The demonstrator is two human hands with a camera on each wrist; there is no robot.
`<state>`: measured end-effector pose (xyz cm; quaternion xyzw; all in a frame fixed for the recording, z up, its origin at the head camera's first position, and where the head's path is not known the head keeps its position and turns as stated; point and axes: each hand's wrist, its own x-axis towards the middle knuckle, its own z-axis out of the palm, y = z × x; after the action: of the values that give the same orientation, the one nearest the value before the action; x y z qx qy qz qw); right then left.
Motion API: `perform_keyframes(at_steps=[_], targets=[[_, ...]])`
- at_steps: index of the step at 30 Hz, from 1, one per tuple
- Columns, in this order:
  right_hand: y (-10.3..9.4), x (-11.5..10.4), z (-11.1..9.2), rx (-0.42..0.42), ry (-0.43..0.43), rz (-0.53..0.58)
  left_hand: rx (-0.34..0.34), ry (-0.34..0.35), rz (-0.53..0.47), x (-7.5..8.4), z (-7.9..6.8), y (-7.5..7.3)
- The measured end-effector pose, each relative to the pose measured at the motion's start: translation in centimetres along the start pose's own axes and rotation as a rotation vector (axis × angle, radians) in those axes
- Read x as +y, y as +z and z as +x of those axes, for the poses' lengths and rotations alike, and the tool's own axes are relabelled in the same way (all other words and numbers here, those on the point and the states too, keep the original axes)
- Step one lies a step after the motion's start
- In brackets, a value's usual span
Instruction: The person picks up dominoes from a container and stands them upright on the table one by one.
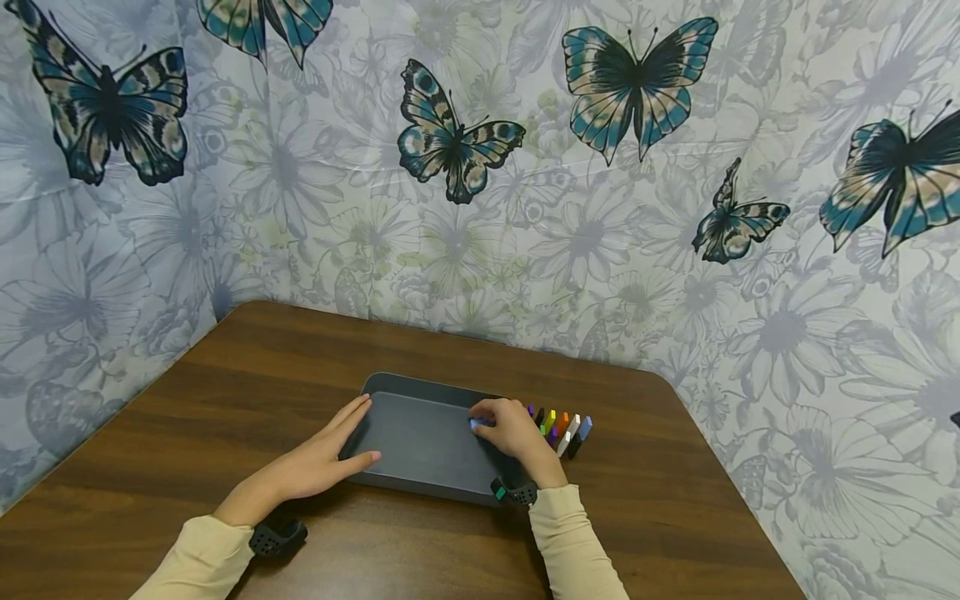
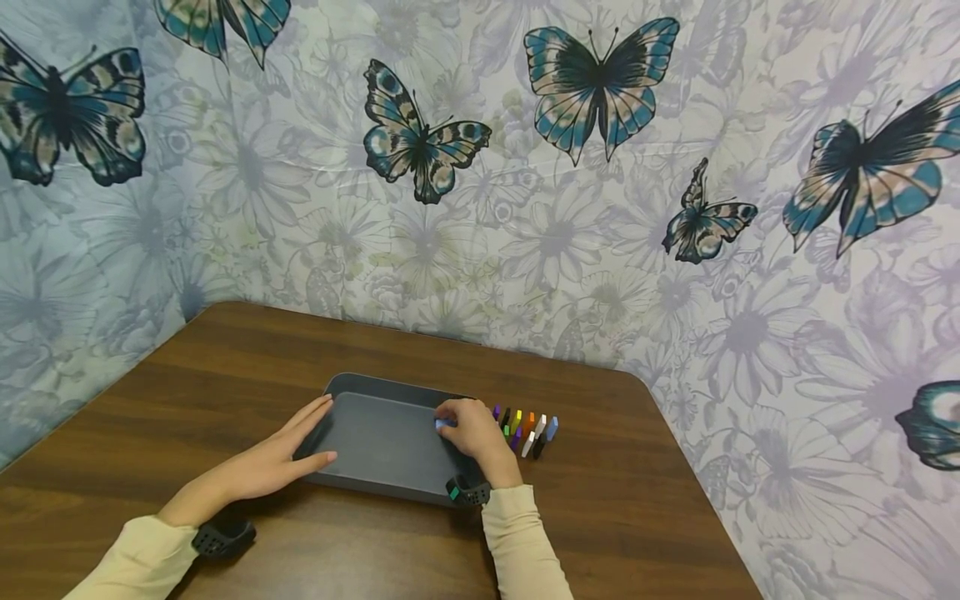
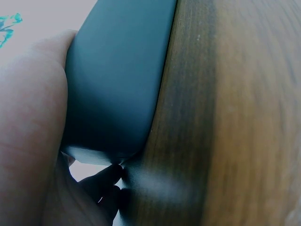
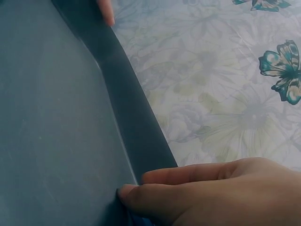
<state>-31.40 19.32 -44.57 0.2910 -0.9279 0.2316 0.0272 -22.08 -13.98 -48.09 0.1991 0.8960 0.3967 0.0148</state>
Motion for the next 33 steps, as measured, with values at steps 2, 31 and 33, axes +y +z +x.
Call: perform_keyframes(at_steps=[2,31,33], targets=[[0.1,0.0,0.0,0.003,-0.014,-0.001,0.001,-0.002,-0.002,0.0,0.0,0.0],[-3.2,-0.8,-1.2,-0.005,-0.068,0.231,-0.003,-0.004,0.000,0.3,-0.1,-0.2],[-3.5,-0.9,-1.6,0.008,-0.077,0.238,-0.002,0.000,0.000,0.3,-0.2,-0.2]])
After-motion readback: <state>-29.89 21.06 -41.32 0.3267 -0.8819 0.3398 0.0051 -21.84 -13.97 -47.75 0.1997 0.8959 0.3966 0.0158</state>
